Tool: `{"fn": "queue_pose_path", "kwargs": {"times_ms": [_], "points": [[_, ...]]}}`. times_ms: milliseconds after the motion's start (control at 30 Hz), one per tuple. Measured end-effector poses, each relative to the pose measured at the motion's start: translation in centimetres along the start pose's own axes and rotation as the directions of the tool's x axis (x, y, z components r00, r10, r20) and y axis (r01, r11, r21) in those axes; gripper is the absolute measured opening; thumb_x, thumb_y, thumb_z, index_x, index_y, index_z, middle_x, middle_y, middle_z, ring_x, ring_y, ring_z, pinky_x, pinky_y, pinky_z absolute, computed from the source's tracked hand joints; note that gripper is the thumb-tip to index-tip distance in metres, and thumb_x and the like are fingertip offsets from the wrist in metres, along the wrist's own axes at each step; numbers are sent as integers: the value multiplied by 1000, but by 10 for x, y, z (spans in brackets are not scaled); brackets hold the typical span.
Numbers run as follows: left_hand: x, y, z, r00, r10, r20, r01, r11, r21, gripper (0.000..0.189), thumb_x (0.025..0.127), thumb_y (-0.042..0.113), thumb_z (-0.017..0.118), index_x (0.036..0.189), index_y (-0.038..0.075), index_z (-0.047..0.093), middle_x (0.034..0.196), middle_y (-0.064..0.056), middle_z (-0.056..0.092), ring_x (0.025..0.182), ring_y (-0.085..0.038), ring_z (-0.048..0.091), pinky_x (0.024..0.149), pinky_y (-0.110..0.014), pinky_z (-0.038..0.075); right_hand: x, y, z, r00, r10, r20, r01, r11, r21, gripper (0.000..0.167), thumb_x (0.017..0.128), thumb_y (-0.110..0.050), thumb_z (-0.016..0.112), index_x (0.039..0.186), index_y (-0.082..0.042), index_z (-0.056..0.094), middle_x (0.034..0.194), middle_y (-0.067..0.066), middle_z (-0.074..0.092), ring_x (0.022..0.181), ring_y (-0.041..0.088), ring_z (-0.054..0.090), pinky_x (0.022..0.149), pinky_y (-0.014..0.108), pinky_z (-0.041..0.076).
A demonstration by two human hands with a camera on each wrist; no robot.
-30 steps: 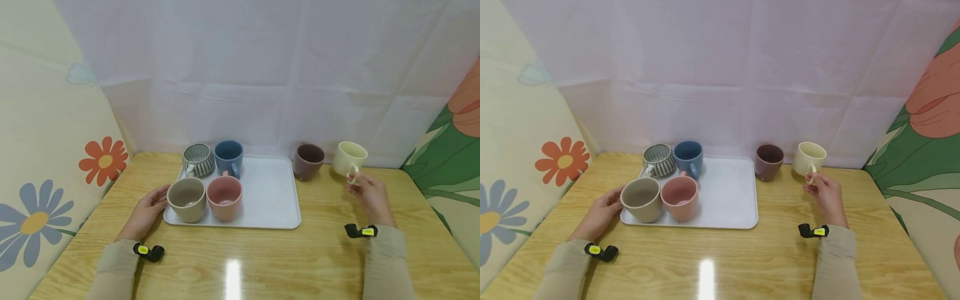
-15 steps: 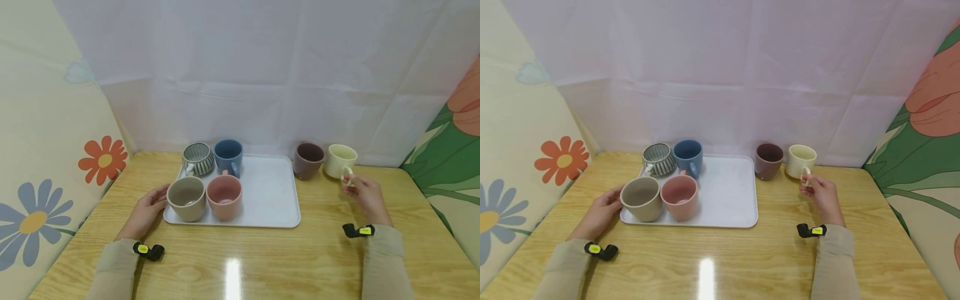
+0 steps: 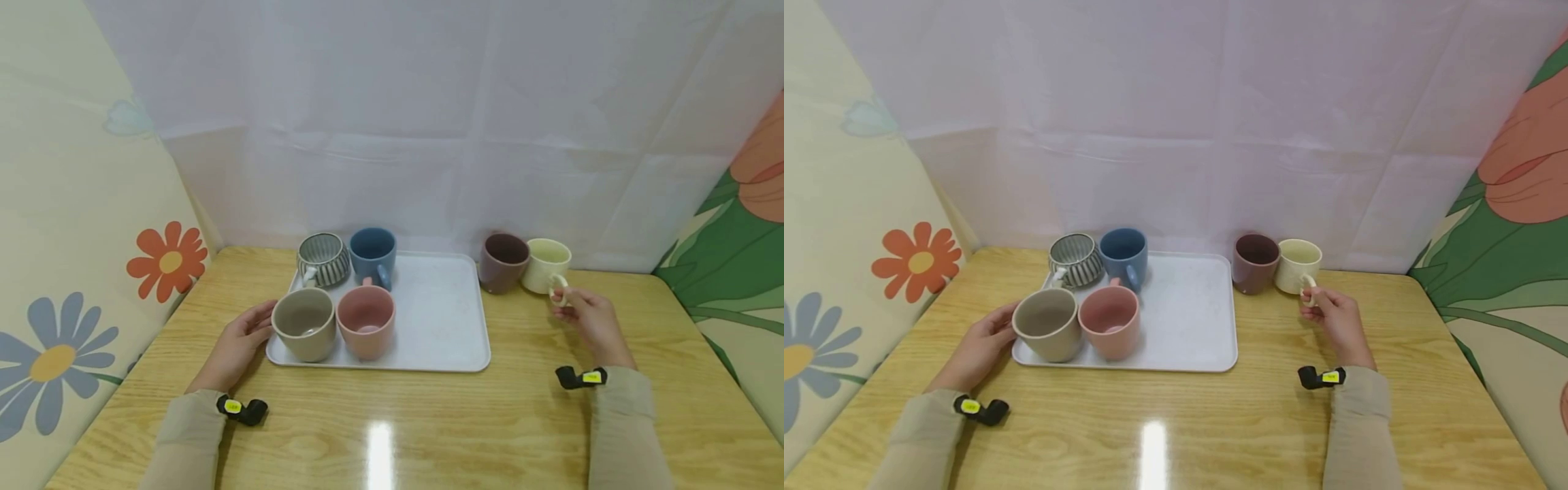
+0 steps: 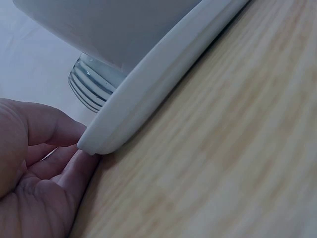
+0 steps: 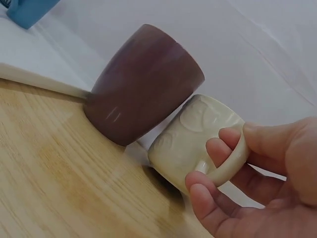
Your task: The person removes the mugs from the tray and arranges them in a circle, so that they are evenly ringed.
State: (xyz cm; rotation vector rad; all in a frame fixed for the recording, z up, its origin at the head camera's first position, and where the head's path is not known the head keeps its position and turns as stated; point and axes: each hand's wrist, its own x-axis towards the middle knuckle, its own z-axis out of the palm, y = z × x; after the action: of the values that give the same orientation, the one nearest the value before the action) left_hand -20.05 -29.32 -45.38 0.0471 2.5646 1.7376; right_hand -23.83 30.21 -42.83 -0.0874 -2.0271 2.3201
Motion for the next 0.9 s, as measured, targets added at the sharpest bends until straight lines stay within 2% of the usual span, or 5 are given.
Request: {"fn": "queue_pose_path", "kwargs": {"times_ms": [267,400,633,767,900], "points": [[0,0,0,1000,-19,2,19,1000,11,55,109,20,49,158,1,31,154,-21,43,129,-4,47,96,-7,40,-2,-3,-4,999,30,14,-29,997,-72,27,107,-16,52,94,-7,74,87,-5,69,78,10,68,73,21,57],[0,-2,0,1000,-11,1,11,1000,3,56,109,19,49,157,0,31,154,-22,43,126,0,48,96,-7,40,-4,-4,-9,996,77,41,-71,988,-136,27,108,-19,51,103,-2,70,91,-5,69,82,9,68,76,22,58],[1,-4,0,1000,-1,1,1,1000,-8,56,108,20,50,157,0,31,154,-23,43,122,6,48,95,-6,41,-3,-5,-18,989,133,62,-115,965,-236,28,109,-18,45,109,1,67,92,-7,68,81,8,66,73,23,56],[1,-4,0,1000,-11,4,11,1000,-11,56,108,20,50,158,2,30,155,-21,43,123,5,47,96,-7,41,-2,-4,-20,989,145,22,-131,941,-313,30,108,-22,49,120,3,59,91,-10,67,80,5,66,72,22,57],[2,-2,0,1000,-23,4,23,1000,-1,57,109,21,50,159,4,29,155,-20,43,126,1,47,96,-7,41,0,-2,-18,996,74,-39,-83,934,-348,35,105,-18,55,133,3,51,90,-9,64,74,5,65,68,22,57]]}}
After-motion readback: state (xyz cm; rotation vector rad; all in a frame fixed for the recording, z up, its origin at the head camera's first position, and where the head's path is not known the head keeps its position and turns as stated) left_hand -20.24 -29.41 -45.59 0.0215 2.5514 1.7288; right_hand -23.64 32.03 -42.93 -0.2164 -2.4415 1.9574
